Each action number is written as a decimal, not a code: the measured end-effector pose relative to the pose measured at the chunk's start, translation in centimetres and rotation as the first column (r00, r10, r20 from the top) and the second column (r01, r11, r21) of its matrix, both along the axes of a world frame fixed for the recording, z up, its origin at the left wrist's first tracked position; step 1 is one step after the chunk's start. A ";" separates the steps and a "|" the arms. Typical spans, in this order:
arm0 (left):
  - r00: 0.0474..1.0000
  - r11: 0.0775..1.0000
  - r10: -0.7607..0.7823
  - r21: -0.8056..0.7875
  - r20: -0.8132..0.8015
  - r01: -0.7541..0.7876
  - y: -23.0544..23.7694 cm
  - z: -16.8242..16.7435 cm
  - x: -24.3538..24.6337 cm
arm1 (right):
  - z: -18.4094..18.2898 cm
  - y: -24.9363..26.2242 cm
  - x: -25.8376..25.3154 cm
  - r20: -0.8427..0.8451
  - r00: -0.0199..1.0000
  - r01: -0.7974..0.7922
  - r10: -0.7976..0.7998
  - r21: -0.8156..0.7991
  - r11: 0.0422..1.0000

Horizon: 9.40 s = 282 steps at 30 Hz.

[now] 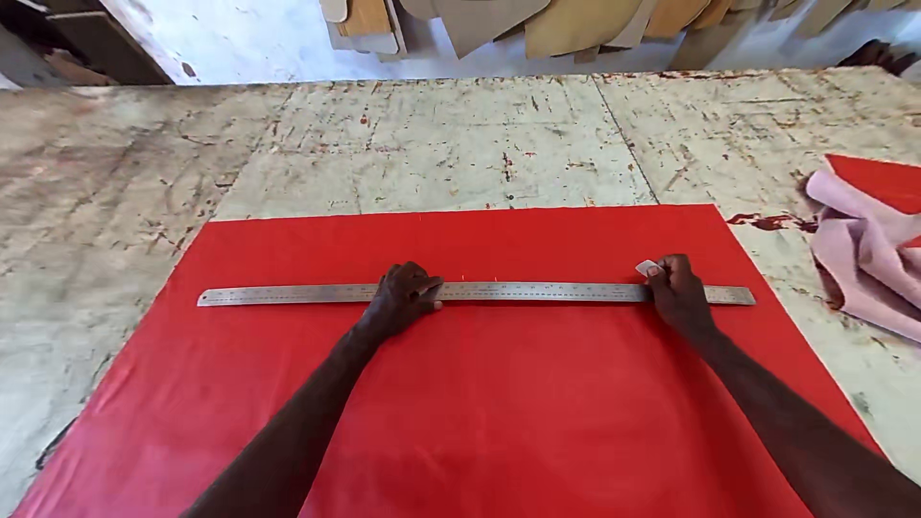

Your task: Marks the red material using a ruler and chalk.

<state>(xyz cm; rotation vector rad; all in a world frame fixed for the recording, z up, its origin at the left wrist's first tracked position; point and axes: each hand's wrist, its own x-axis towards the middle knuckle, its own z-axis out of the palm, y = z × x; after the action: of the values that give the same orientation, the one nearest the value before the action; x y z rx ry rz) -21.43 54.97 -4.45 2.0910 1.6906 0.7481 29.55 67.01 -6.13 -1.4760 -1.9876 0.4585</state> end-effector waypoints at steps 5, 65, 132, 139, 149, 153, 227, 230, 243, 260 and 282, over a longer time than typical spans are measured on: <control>0.999 0.999 -0.027 -0.031 -0.023 0.027 0.9 -1.0 -1.0 | -0.1 -1.6 -1.3 -0.064 0.996 0.068 -0.062 0.094 0.993; 0.999 0.971 0.043 -0.235 0.003 -0.042 0.3 1.3 -8.6 | -2.5 -7.0 -3.6 0.164 0.960 -0.252 0.226 0.162 0.954; 0.954 0.994 -0.001 0.101 -0.298 0.033 0.4 -3.6 23.6 | 5.6 -2.2 9.4 -0.067 0.953 0.270 -0.296 -0.260 0.927; 0.951 0.997 -0.012 0.068 -0.309 0.035 0.4 -3.3 23.7 | 2.8 -3.7 2.1 -0.228 0.950 0.155 -0.214 -0.254 0.955; 0.942 0.995 -0.022 0.083 -0.336 0.053 0.4 -3.3 23.8 | 2.0 -0.8 -1.5 -0.123 0.979 0.136 -0.162 -0.198 0.971; 0.940 0.996 -0.024 0.075 -0.341 0.053 0.4 -3.3 23.8 | 3.3 -0.2 -1.4 -0.075 0.981 0.161 -0.176 -0.171 0.972; 0.956 0.997 -0.031 0.059 -0.292 0.051 0.4 -2.9 24.2 | 2.9 -9.3 -11.7 -0.470 0.880 0.119 -0.060 0.097 0.988; 0.959 0.998 -0.036 0.038 -0.281 0.049 0.4 -2.7 24.1 | 3.1 -16.5 -9.0 -0.363 0.927 0.140 -0.094 0.103 0.985; 0.956 0.976 0.200 -0.042 -0.216 -0.213 3.1 0.4 13.8 | -2.7 -28.4 -8.5 -0.564 0.813 0.154 -0.147 -0.035 0.987; 0.915 0.929 -0.084 -0.363 -0.395 -0.072 4.3 6.0 13.5 | -3.0 -28.2 -8.4 -0.514 0.844 0.162 -0.152 -0.027 0.987; 0.817 0.879 0.475 0.139 -0.327 -0.456 -37.7 35.8 -0.2 | -1.0 -27.6 -6.8 -0.497 0.862 0.014 -0.104 -0.181 0.983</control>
<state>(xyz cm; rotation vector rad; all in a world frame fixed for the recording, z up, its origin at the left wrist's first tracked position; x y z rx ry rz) -21.58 17.32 31.38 1.9447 2.4659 0.5699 22.72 39.45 -7.11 -1.3373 -1.5085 0.9092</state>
